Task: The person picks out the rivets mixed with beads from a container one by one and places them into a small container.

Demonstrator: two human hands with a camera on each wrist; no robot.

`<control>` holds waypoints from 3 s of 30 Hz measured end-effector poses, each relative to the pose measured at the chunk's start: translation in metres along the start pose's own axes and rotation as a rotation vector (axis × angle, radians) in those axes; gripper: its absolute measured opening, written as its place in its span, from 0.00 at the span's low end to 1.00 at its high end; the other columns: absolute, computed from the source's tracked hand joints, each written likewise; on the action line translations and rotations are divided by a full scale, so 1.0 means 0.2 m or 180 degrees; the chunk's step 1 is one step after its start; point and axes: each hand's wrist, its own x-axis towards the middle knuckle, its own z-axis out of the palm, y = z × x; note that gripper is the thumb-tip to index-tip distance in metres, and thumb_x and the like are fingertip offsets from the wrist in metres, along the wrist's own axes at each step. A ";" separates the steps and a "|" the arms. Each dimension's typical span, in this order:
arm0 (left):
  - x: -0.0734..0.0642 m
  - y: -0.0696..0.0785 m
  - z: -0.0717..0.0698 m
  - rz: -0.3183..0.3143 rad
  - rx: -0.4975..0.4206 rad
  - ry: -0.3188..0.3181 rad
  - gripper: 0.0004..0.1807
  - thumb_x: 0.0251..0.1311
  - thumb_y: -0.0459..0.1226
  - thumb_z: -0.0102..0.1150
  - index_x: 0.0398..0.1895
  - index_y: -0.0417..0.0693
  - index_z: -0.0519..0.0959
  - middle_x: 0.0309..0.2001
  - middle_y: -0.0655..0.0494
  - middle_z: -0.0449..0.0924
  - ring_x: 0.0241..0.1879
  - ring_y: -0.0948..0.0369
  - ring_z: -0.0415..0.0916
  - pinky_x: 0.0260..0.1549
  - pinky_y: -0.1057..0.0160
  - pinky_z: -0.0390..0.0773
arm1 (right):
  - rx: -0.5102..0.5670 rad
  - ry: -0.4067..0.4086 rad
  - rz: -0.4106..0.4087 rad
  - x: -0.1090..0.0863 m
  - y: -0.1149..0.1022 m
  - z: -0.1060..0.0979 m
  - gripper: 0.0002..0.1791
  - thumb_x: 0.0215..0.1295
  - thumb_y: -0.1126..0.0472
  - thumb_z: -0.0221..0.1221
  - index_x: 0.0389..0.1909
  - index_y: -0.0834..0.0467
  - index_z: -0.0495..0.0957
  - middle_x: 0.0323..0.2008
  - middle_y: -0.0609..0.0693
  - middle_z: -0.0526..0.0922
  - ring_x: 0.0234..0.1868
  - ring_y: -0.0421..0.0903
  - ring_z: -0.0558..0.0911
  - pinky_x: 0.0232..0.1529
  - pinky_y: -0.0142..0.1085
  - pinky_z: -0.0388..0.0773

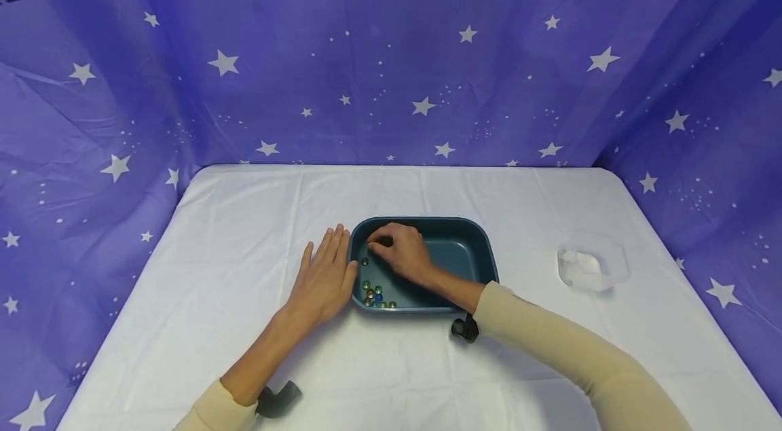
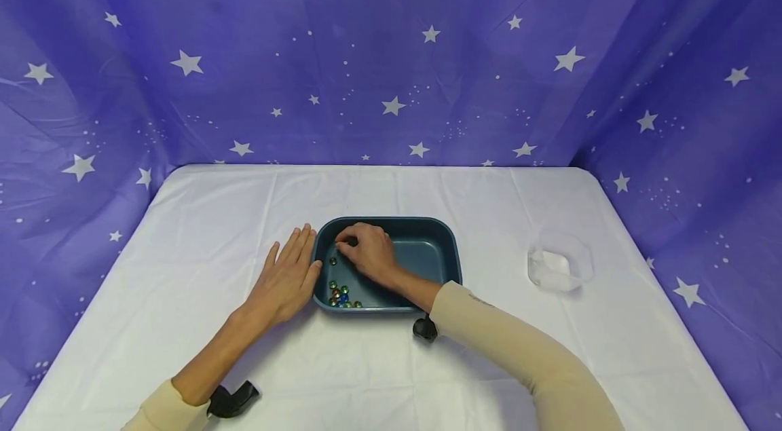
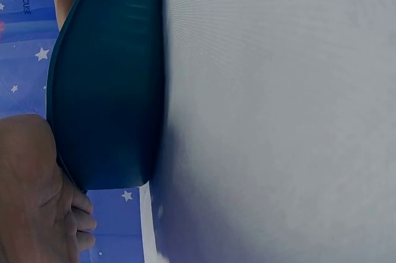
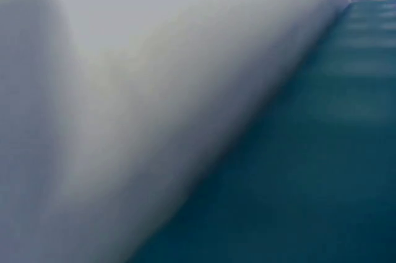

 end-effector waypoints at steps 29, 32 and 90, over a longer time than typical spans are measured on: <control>-0.01 0.01 0.00 -0.0027 -0.0005 0.0010 0.33 0.78 0.44 0.37 0.77 0.33 0.50 0.78 0.42 0.44 0.77 0.47 0.40 0.70 0.39 0.38 | 0.1527 0.0182 0.0468 -0.27 0.27 -0.70 0.10 0.67 0.71 0.62 0.46 0.72 0.83 0.42 0.70 0.83 0.38 0.48 0.85 0.39 0.30 0.81; -0.01 0.01 0.00 -0.0023 -0.0008 0.0024 0.33 0.78 0.44 0.38 0.77 0.33 0.50 0.78 0.42 0.44 0.77 0.47 0.40 0.70 0.39 0.38 | 0.1462 0.0291 0.0523 -0.31 0.28 -0.78 0.11 0.67 0.72 0.61 0.47 0.72 0.83 0.43 0.65 0.85 0.40 0.48 0.86 0.41 0.30 0.81; 0.00 0.01 0.00 0.0023 -0.0028 0.0062 0.33 0.78 0.44 0.37 0.77 0.33 0.51 0.78 0.42 0.45 0.77 0.47 0.40 0.70 0.40 0.39 | 0.0874 0.1365 0.1546 -0.88 0.70 -1.36 0.13 0.65 0.69 0.65 0.49 0.65 0.85 0.33 0.33 0.86 0.31 0.32 0.85 0.36 0.19 0.76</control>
